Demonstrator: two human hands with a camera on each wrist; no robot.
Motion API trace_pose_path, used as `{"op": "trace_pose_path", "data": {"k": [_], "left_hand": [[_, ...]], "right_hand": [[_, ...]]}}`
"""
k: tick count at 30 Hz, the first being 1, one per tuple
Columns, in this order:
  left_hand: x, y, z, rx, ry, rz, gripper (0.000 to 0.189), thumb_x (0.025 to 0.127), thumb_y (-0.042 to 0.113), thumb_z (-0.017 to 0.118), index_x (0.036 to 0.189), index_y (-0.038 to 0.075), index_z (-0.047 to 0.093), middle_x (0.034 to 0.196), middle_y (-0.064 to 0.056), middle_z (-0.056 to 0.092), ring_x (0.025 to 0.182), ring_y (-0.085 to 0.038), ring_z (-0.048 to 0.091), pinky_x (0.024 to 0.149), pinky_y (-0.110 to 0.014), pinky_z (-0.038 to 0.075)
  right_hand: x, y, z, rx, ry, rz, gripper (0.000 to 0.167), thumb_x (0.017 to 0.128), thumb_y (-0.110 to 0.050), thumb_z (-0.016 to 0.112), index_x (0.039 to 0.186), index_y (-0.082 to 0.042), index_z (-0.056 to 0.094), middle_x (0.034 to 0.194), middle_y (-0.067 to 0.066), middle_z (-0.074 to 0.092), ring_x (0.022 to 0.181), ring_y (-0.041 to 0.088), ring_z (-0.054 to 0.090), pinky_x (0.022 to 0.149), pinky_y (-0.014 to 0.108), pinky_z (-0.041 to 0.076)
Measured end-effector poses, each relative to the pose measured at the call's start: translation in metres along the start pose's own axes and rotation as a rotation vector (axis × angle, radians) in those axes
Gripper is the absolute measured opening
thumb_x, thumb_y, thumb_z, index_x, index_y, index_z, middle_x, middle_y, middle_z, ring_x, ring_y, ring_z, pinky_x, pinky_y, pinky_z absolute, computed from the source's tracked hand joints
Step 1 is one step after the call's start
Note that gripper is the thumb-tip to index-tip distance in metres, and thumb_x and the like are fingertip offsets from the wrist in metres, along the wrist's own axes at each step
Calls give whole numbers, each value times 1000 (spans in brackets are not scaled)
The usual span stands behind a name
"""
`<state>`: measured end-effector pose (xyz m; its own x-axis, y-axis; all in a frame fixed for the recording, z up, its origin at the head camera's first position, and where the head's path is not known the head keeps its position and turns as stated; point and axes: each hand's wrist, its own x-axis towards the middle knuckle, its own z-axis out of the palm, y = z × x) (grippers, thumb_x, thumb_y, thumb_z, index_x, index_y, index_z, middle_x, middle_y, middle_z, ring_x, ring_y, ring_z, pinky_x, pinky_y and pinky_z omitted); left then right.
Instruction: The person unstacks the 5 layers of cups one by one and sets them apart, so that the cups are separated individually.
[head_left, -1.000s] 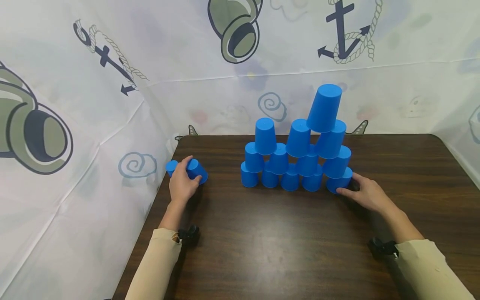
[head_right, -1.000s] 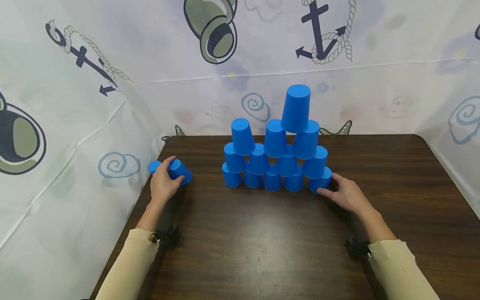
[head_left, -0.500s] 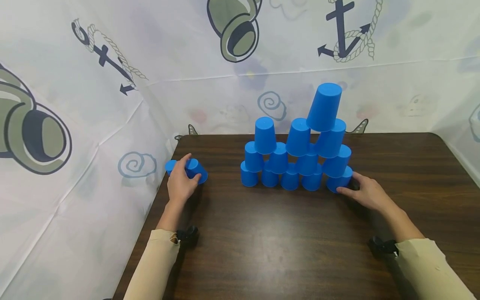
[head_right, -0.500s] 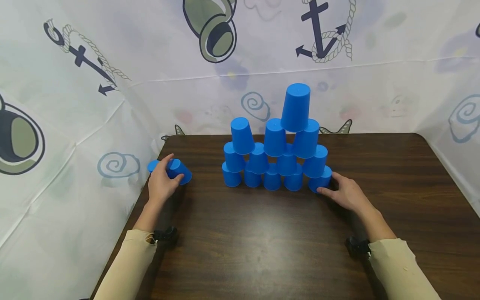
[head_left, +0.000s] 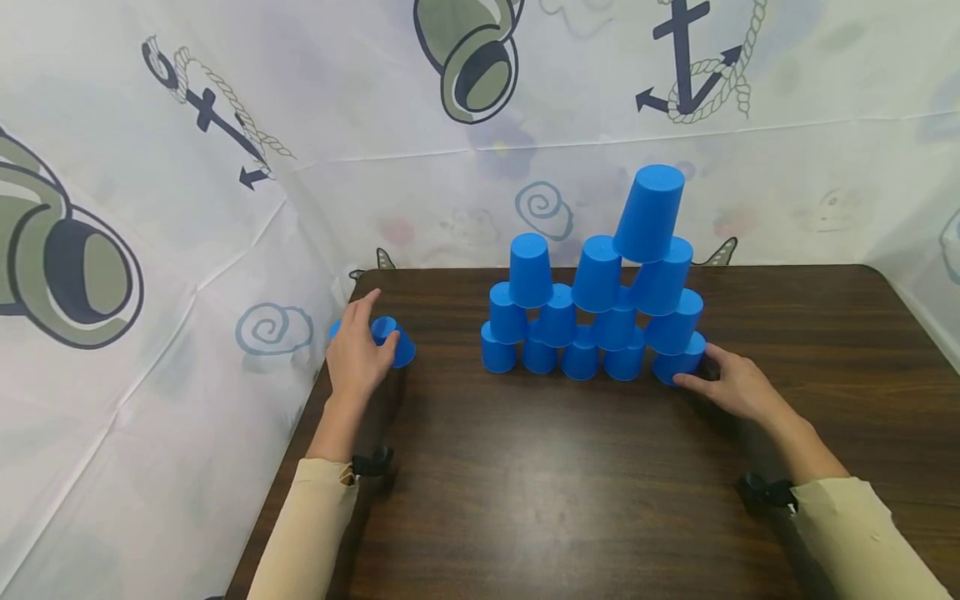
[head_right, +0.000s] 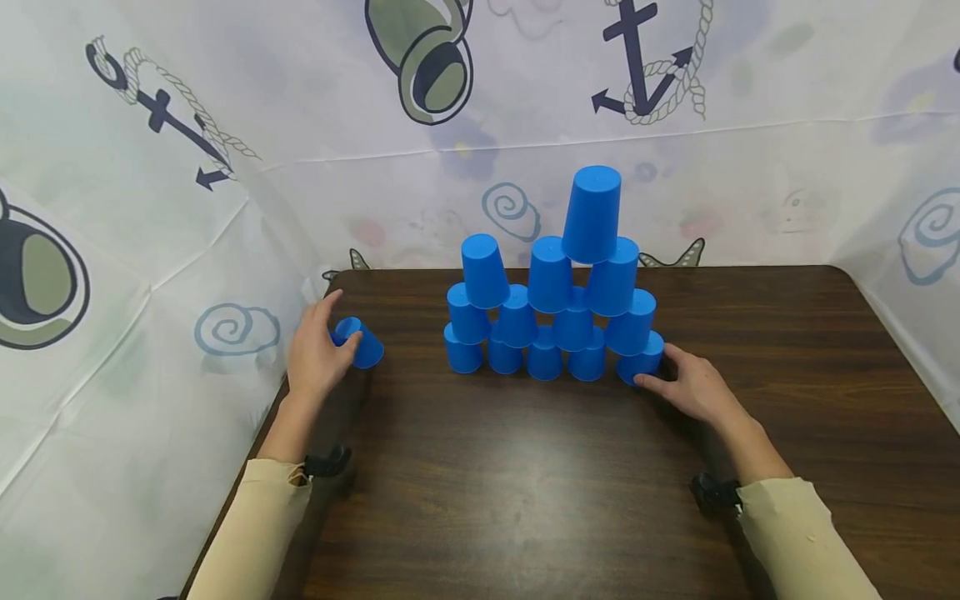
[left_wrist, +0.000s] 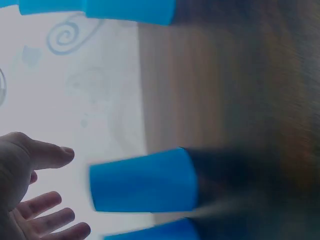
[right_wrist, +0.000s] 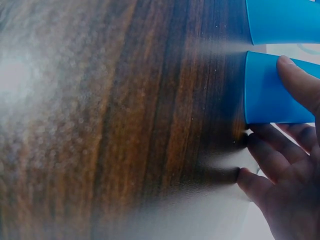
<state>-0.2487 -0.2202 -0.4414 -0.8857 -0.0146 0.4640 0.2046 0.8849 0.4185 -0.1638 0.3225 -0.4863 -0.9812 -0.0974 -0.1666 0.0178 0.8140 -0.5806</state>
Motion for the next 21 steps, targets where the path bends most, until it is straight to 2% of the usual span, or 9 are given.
{"op": "trace_pose_path", "data": {"k": [4, 7, 11, 16, 19, 21], "left_hand": [[8, 22, -9, -20, 58, 89, 69, 83, 16, 78, 145, 22, 48, 136, -8, 53, 86, -30, 60, 50, -44, 46], [15, 45, -16, -61, 99, 171, 65, 85, 15, 75, 144, 20, 49, 134, -9, 54, 80, -29, 58, 47, -39, 41], [23, 82, -26, -130, 157, 298, 58, 88, 16, 71, 142, 17, 50, 130, -10, 56, 78, -29, 57, 45, -37, 37], [36, 134, -36, -249, 214, 446, 50, 91, 19, 68, 139, 15, 54, 125, -9, 60, 90, -27, 62, 52, -38, 46], [46, 165, -40, -318, 213, 544, 48, 93, 20, 65, 139, 12, 54, 126, -8, 60, 93, -24, 62, 58, -35, 50], [51, 185, -42, -364, 197, 604, 49, 93, 19, 65, 139, 11, 53, 127, -8, 59, 83, -21, 61, 56, -31, 47]], "right_hand": [[0, 1, 0, 5, -2, -3, 94, 90, -61, 58, 149, 6, 28, 142, 37, 39, 128, 59, 35, 97, 72, 33], [-1, 1, -1, 10, -3, -4, 94, 90, -61, 58, 149, 6, 28, 143, 36, 39, 128, 59, 35, 97, 72, 33], [-1, 0, -1, 8, -4, -1, 95, 90, -62, 57, 150, 5, 28, 144, 36, 38, 128, 59, 35, 97, 72, 33], [-1, 0, -1, 8, -1, -3, 94, 90, -61, 58, 150, 4, 28, 143, 35, 39, 128, 58, 36, 97, 72, 33], [-1, 0, -1, 8, 2, -4, 93, 90, -61, 58, 150, 5, 28, 143, 35, 39, 128, 58, 36, 96, 72, 34], [-2, 0, -1, 9, 1, -1, 94, 90, -61, 59, 149, 5, 29, 143, 35, 39, 127, 59, 37, 96, 72, 34]]}}
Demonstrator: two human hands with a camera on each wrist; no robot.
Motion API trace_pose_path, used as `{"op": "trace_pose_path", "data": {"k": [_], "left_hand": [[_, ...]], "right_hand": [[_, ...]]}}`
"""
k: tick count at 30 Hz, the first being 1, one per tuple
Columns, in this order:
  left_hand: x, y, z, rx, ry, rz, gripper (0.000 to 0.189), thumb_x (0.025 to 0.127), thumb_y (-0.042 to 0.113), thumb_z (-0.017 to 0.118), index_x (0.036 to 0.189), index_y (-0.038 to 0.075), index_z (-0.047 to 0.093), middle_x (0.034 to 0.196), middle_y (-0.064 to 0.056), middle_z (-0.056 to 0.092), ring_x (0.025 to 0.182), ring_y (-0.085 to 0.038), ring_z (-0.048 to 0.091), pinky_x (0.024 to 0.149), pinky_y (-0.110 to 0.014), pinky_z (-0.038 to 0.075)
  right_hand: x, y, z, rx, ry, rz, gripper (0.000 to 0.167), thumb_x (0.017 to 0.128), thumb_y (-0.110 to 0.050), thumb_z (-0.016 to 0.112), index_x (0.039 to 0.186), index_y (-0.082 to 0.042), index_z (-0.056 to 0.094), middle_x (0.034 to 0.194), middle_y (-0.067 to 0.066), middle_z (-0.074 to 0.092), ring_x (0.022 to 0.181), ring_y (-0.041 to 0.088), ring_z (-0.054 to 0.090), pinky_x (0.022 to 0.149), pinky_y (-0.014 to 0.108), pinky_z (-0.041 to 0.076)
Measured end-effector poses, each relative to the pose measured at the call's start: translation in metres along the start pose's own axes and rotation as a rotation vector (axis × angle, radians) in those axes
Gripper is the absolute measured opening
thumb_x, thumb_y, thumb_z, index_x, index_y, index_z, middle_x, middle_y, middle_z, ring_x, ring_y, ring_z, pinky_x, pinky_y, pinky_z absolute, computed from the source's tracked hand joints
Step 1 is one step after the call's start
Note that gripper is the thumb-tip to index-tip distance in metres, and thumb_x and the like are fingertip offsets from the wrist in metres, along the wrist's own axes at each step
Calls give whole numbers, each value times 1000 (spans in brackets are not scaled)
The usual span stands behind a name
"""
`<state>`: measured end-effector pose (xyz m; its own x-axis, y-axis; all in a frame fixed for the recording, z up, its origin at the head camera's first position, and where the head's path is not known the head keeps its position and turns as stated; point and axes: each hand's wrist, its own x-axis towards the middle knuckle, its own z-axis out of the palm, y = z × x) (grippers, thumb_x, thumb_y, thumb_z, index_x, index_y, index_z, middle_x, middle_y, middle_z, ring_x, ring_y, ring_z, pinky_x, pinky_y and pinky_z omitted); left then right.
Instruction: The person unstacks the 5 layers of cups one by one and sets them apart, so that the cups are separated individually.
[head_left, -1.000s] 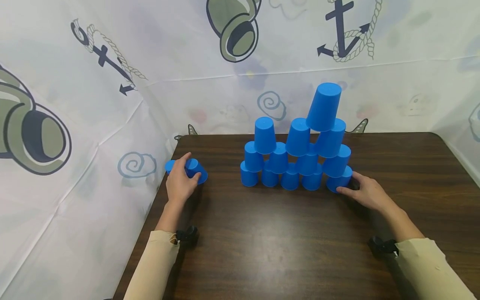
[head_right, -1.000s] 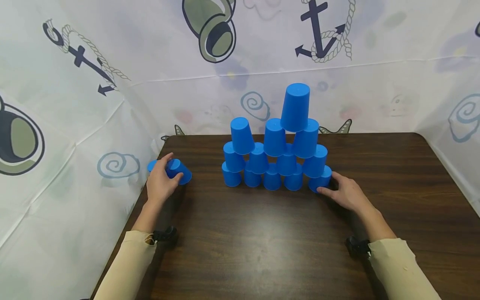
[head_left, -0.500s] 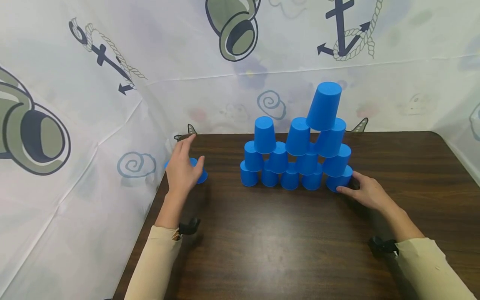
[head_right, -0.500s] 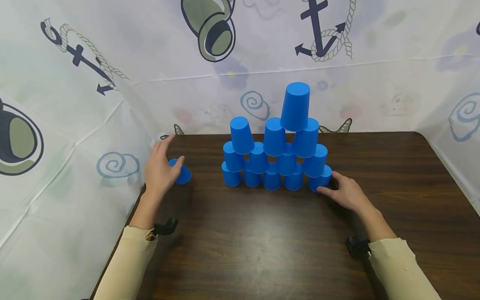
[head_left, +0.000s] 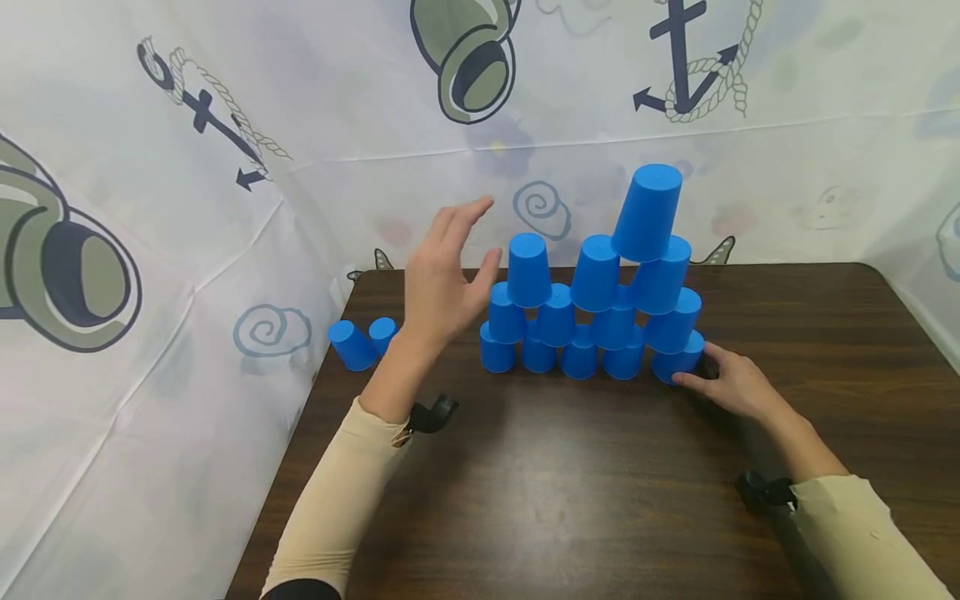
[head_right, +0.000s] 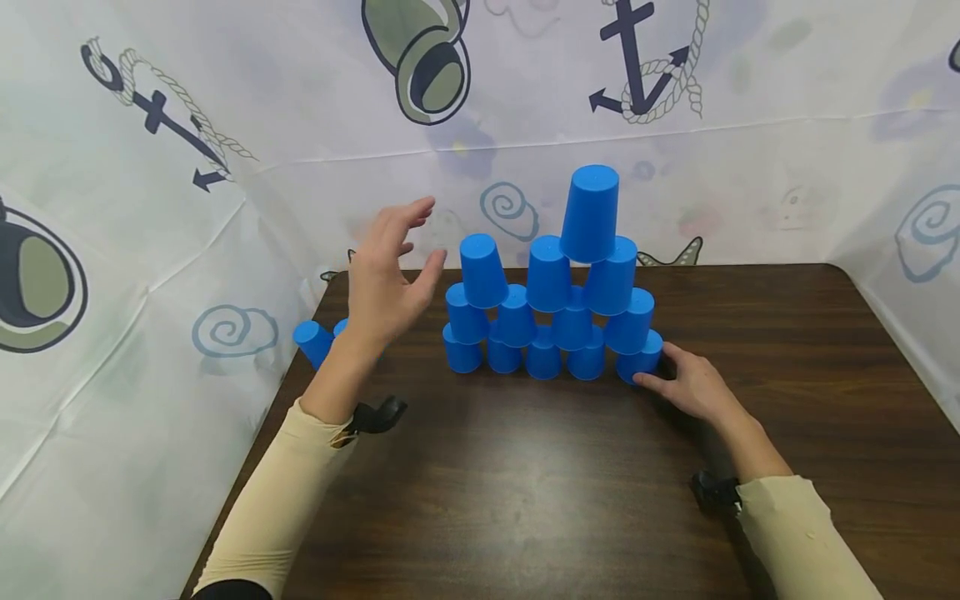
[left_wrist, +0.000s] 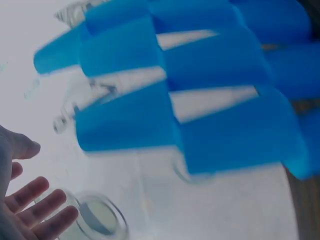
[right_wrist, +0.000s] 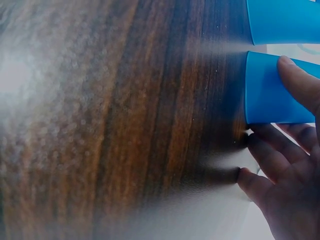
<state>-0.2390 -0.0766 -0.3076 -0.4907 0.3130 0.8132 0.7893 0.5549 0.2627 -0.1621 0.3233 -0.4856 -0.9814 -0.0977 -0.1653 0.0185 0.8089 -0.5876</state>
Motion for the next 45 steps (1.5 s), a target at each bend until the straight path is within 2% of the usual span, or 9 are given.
{"op": "trace_pose_path", "data": {"k": [4, 8, 11, 18, 23, 26, 34, 41, 45], "left_hand": [[25, 23, 14, -68, -47, 72, 49, 93, 21, 64, 140, 11, 52, 127, -8, 58, 72, -16, 55, 50, -25, 39], [46, 42, 27, -103, -125, 103, 52, 95, 28, 62, 143, 11, 49, 130, -8, 57, 97, -15, 60, 61, -21, 47], [56, 52, 38, -118, -206, 79, 57, 95, 34, 62, 146, 12, 46, 135, -6, 55, 113, -13, 57, 72, -20, 51], [61, 67, 66, -128, -353, -20, 69, 94, 46, 61, 152, 18, 36, 144, -3, 49, 116, -12, 58, 80, -20, 52], [63, 74, 78, -123, -369, -56, 74, 92, 50, 62, 154, 20, 32, 147, -2, 47, 122, -11, 54, 79, -21, 52], [65, 78, 83, -117, -386, -73, 76, 91, 51, 62, 155, 22, 31, 148, -1, 45, 128, -10, 50, 86, -23, 51], [69, 84, 88, -95, -439, -77, 70, 94, 42, 62, 154, 25, 31, 145, -1, 47, 124, -12, 53, 89, -25, 51], [69, 84, 89, -105, -423, -81, 67, 94, 38, 64, 153, 23, 34, 143, -3, 48, 122, -13, 55, 88, -24, 51], [69, 85, 88, -143, -364, -52, 66, 93, 36, 66, 151, 20, 38, 141, -4, 50, 123, -11, 54, 87, -22, 51]], "right_hand": [[0, 0, -1, 0, -4, 9, 95, 89, -63, 58, 150, 5, 28, 143, 35, 39, 128, 59, 36, 96, 72, 34], [0, 0, -3, 0, -3, 12, 96, 89, -64, 57, 150, 5, 27, 144, 35, 38, 128, 59, 35, 97, 72, 33], [1, 0, -2, 2, -5, 12, 96, 89, -64, 57, 150, 4, 27, 144, 35, 38, 129, 59, 35, 97, 72, 32], [1, -1, 0, 1, -9, 8, 95, 89, -63, 58, 150, 4, 27, 144, 35, 38, 129, 58, 35, 98, 72, 32], [1, -2, 0, -3, 10, -13, 90, 90, -59, 60, 148, 5, 32, 140, 35, 43, 127, 58, 39, 96, 72, 34], [1, -3, -1, -10, 12, -19, 87, 91, -56, 61, 146, 6, 34, 138, 37, 44, 125, 59, 39, 95, 73, 34], [0, -3, 0, -4, 8, -16, 87, 91, -55, 61, 146, 6, 33, 138, 37, 44, 126, 58, 39, 96, 72, 34], [1, -2, -1, 6, 10, -20, 86, 91, -55, 61, 146, 6, 34, 138, 36, 45, 125, 57, 40, 95, 72, 34], [1, -1, -1, 3, 5, -15, 88, 91, -55, 61, 147, 6, 33, 138, 37, 44, 126, 58, 39, 95, 72, 34]]}}
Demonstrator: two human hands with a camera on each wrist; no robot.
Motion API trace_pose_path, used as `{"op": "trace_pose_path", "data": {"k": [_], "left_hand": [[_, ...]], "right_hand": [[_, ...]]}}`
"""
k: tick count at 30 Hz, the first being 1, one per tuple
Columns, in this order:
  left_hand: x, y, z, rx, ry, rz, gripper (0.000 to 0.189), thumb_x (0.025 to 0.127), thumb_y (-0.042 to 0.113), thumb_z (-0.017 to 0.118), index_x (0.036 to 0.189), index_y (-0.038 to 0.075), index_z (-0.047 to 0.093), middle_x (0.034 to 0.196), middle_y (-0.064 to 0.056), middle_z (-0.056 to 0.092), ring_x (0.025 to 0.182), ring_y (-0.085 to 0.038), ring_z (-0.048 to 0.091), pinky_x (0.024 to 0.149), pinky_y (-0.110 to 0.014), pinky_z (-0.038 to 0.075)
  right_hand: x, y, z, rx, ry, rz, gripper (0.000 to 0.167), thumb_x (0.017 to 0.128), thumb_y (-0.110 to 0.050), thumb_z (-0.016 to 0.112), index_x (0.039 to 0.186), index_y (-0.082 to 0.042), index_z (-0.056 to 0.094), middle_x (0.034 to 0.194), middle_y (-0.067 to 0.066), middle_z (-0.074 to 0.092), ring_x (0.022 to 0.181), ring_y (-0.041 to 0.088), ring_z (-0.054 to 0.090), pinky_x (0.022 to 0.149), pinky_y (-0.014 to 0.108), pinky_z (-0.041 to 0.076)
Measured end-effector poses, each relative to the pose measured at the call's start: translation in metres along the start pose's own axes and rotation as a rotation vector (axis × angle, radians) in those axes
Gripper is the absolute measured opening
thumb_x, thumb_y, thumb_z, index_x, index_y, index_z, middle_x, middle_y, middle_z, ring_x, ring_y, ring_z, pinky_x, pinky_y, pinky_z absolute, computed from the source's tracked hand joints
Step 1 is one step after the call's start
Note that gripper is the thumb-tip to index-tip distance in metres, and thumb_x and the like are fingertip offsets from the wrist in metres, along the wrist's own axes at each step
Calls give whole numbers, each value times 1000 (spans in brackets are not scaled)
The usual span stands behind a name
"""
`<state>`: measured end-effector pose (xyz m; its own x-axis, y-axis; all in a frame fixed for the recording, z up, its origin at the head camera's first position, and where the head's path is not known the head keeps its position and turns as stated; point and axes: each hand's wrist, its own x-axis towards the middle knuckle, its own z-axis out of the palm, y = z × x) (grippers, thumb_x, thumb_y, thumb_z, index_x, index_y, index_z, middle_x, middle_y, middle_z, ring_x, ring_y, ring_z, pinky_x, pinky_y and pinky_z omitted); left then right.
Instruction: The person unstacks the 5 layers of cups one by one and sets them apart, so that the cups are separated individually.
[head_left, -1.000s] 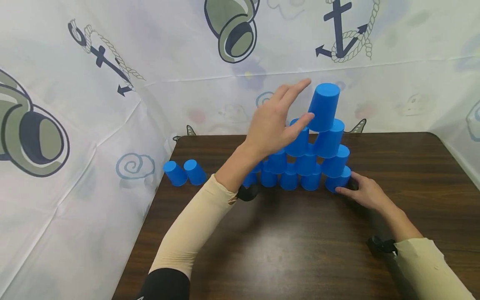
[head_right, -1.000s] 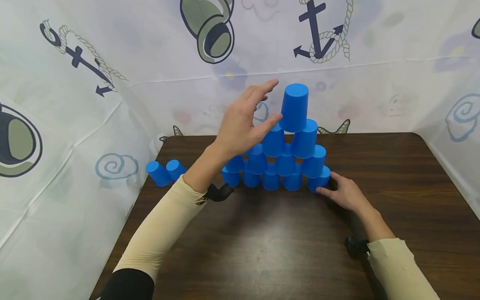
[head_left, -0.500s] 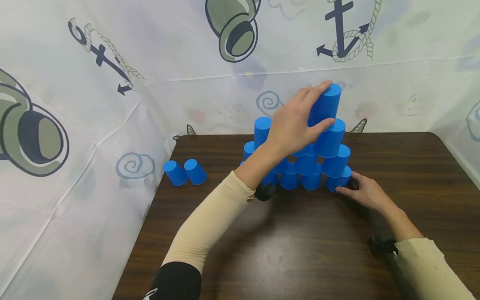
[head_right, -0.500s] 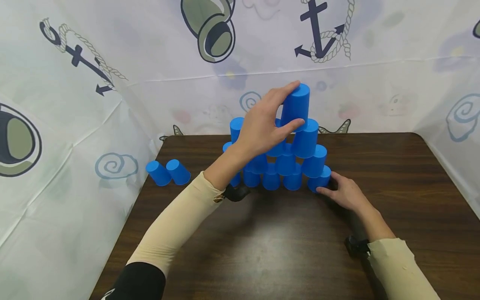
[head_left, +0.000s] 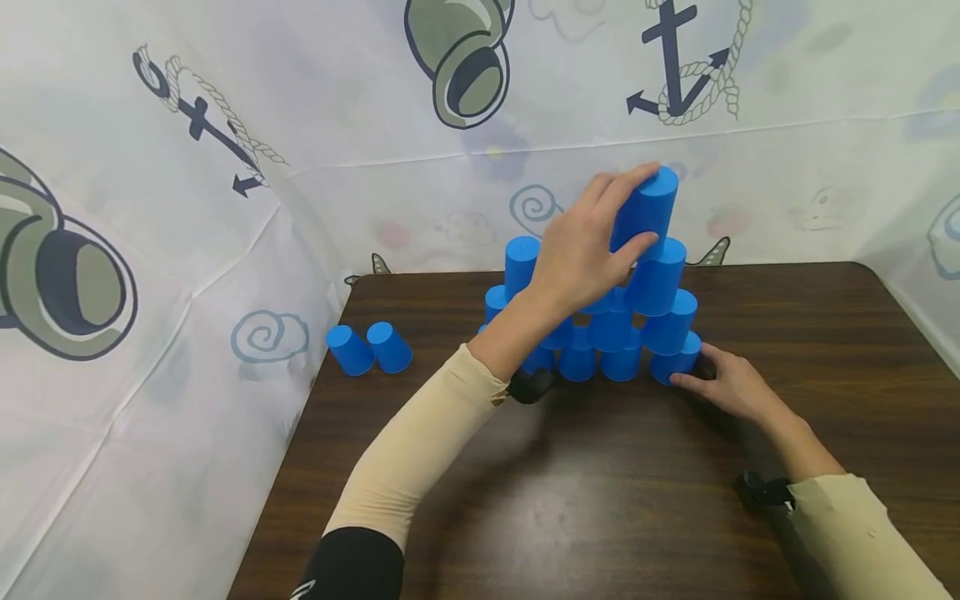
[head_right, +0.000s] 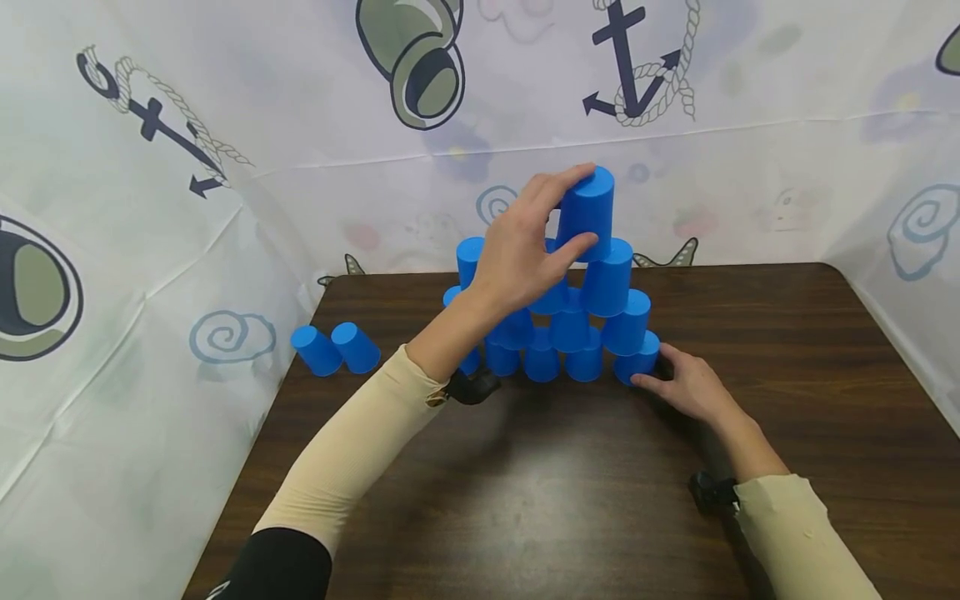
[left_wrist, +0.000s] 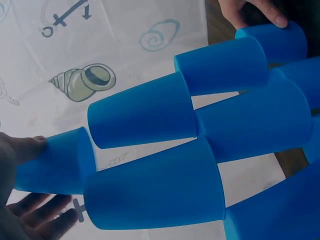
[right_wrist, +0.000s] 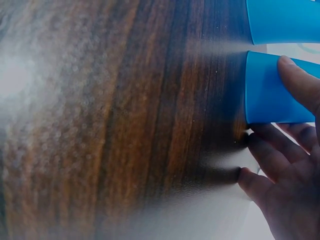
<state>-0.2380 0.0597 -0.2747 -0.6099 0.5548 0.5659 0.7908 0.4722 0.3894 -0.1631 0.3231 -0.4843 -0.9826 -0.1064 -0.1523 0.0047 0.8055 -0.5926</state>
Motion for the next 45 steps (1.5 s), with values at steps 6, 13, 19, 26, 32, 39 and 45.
{"op": "trace_pose_path", "data": {"k": [6, 13, 19, 26, 32, 39, 45], "left_hand": [[-9, 3, -13, -132, 154, 142, 63, 91, 31, 70, 145, 11, 45, 140, -8, 52, 128, -9, 49, 96, -20, 45], [-40, 0, -45, -201, 344, 254, 60, 87, 21, 75, 137, 1, 48, 133, -16, 55, 123, -15, 53, 94, -26, 49], [-78, -26, -72, -218, 428, 148, 64, 84, 15, 78, 139, 3, 48, 132, -13, 55, 117, -19, 58, 82, -37, 56], [-136, -80, -93, -185, 587, -122, 66, 79, 11, 82, 139, 8, 53, 128, -10, 59, 104, -24, 63, 74, -47, 58], [-183, -130, -79, -70, 520, -311, 65, 81, 16, 81, 139, 15, 54, 121, -9, 61, 99, -24, 65, 72, -49, 58], [-220, -174, -51, 97, 294, -473, 70, 79, 19, 83, 142, 18, 52, 124, -13, 60, 103, -32, 64, 78, -53, 56], [-232, -188, -32, 154, 179, -564, 73, 78, 18, 84, 143, 19, 50, 125, -15, 59, 105, -33, 62, 84, -55, 52]], "right_hand": [[0, 1, 0, -6, -1, 6, 89, 91, -56, 60, 147, 7, 32, 139, 37, 42, 126, 58, 38, 96, 72, 34], [-1, 3, 1, 12, -8, 17, 92, 90, -59, 59, 148, 6, 30, 141, 37, 40, 127, 59, 36, 96, 73, 33], [-1, 3, 2, 10, 9, 5, 88, 91, -56, 61, 147, 6, 32, 140, 37, 42, 127, 59, 37, 95, 73, 33], [1, 2, 3, 5, -3, 14, 92, 91, -59, 60, 148, 6, 30, 141, 37, 40, 128, 58, 36, 97, 73, 32], [1, 2, 3, 2, -5, 24, 93, 90, -60, 58, 149, 6, 29, 142, 37, 38, 129, 59, 34, 97, 73, 31], [1, 1, 3, -4, -2, 31, 93, 90, -61, 58, 149, 6, 29, 142, 37, 39, 129, 59, 34, 97, 73, 31], [0, 2, 4, -4, -5, 39, 95, 90, -61, 58, 149, 6, 28, 143, 37, 38, 129, 59, 33, 98, 73, 31]]}}
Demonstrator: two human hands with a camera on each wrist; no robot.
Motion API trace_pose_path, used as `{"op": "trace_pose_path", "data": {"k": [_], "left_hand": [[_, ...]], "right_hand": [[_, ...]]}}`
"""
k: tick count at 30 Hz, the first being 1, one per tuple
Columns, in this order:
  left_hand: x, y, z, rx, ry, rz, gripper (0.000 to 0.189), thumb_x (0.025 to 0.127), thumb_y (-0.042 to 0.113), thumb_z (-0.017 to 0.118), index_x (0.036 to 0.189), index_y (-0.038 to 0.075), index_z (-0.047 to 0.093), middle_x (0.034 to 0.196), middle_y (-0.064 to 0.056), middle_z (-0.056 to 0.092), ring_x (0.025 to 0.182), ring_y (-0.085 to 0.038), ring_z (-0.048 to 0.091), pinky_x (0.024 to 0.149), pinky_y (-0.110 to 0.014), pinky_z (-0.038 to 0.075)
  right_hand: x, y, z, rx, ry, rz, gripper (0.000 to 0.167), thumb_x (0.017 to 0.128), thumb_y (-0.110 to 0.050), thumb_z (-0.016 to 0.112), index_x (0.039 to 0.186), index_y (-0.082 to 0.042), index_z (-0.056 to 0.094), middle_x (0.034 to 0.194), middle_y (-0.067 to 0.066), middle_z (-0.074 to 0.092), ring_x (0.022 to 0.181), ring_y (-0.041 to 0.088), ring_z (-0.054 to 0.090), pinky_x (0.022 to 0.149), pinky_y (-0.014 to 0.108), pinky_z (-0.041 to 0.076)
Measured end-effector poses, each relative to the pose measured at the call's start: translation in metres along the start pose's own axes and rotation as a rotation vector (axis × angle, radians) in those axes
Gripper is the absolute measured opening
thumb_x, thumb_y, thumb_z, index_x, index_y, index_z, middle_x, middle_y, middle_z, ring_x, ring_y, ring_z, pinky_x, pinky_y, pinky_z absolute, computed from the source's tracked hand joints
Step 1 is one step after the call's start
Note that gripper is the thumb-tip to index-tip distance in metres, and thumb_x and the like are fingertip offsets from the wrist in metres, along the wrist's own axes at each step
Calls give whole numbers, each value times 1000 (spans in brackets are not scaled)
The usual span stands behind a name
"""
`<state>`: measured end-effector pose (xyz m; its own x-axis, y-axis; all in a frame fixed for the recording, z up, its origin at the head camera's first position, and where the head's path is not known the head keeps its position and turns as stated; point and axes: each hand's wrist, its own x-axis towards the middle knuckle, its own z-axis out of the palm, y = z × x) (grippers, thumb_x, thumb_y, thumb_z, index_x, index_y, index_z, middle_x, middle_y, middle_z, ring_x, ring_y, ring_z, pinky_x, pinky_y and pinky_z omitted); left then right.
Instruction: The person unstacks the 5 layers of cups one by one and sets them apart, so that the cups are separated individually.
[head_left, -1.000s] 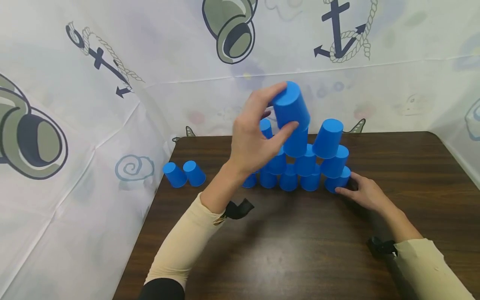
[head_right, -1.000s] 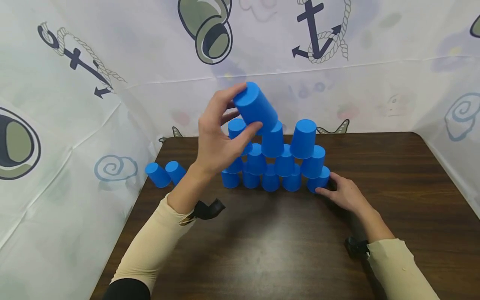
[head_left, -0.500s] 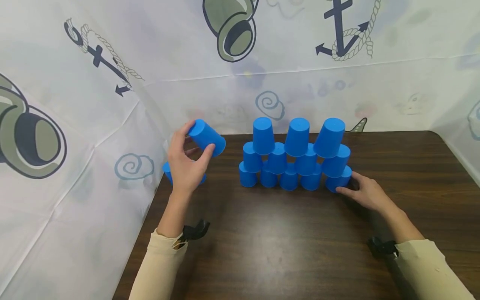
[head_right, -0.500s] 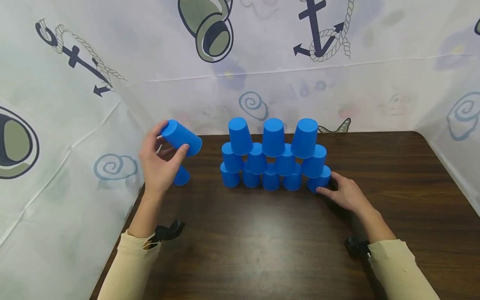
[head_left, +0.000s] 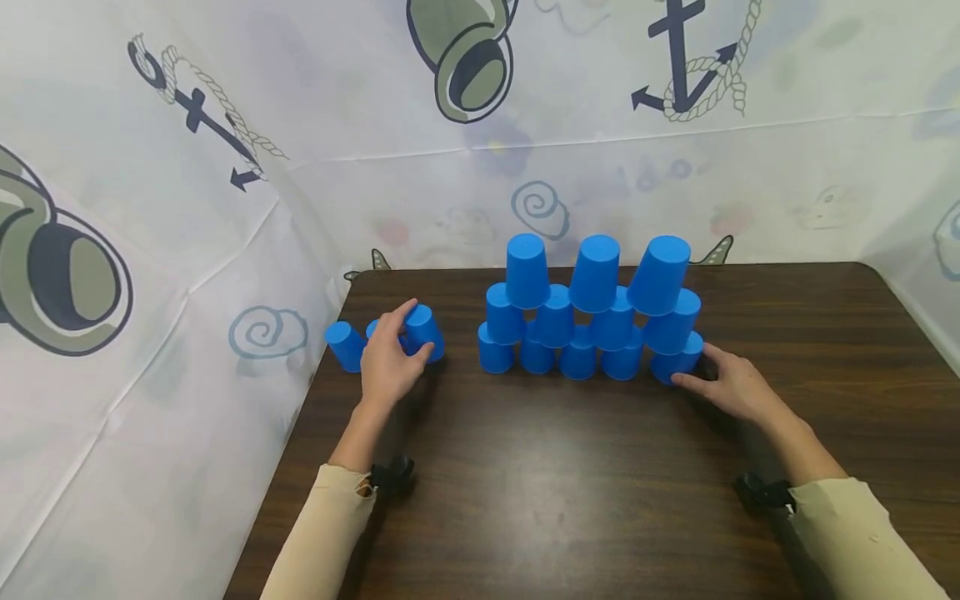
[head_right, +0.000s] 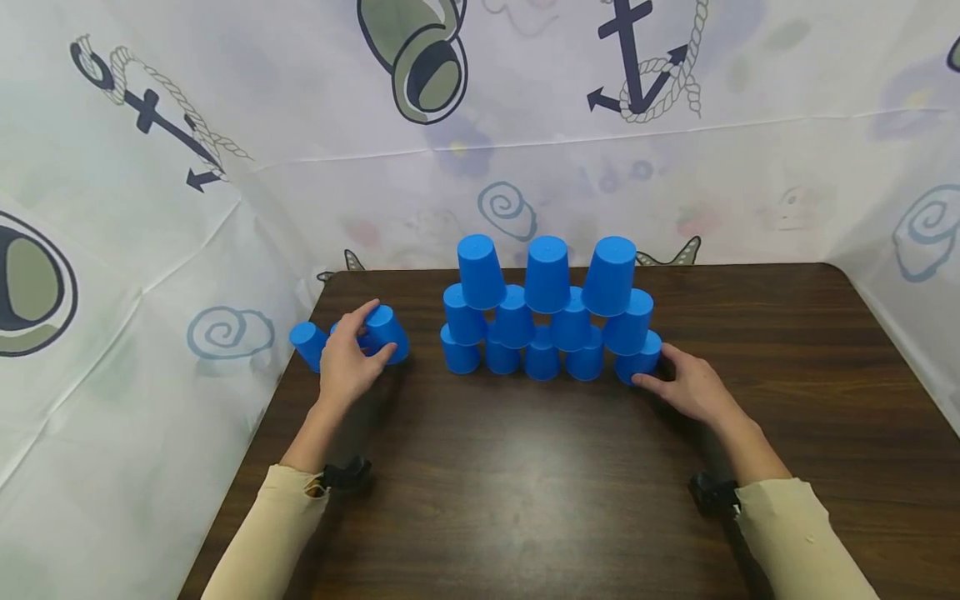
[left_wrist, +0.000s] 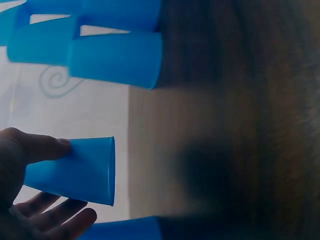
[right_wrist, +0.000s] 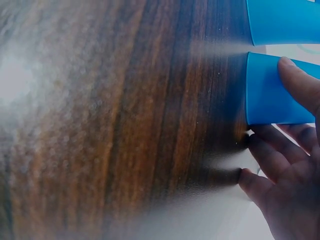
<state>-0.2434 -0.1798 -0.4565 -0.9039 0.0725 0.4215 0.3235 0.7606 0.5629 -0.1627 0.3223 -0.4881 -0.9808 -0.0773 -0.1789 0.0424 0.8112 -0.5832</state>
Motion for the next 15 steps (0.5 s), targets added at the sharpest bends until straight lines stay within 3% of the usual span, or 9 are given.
{"op": "trace_pose_path", "data": {"k": [4, 15], "left_hand": [[-2, -4, 12, 33, -49, -17, 74, 80, 19, 83, 145, 18, 48, 126, -14, 57, 105, -32, 61, 82, -54, 53], [-5, -14, 26, 67, -63, -51, 74, 79, 19, 83, 144, 21, 48, 126, -15, 56, 100, -34, 61, 79, -53, 53]], "right_hand": [[-1, 1, 1, 9, 2, 1, 95, 90, -62, 58, 150, 5, 27, 144, 36, 37, 129, 59, 33, 98, 73, 31], [-1, 2, 1, 10, 8, -15, 94, 90, -61, 59, 150, 5, 28, 143, 36, 39, 129, 58, 35, 98, 72, 32]]}}
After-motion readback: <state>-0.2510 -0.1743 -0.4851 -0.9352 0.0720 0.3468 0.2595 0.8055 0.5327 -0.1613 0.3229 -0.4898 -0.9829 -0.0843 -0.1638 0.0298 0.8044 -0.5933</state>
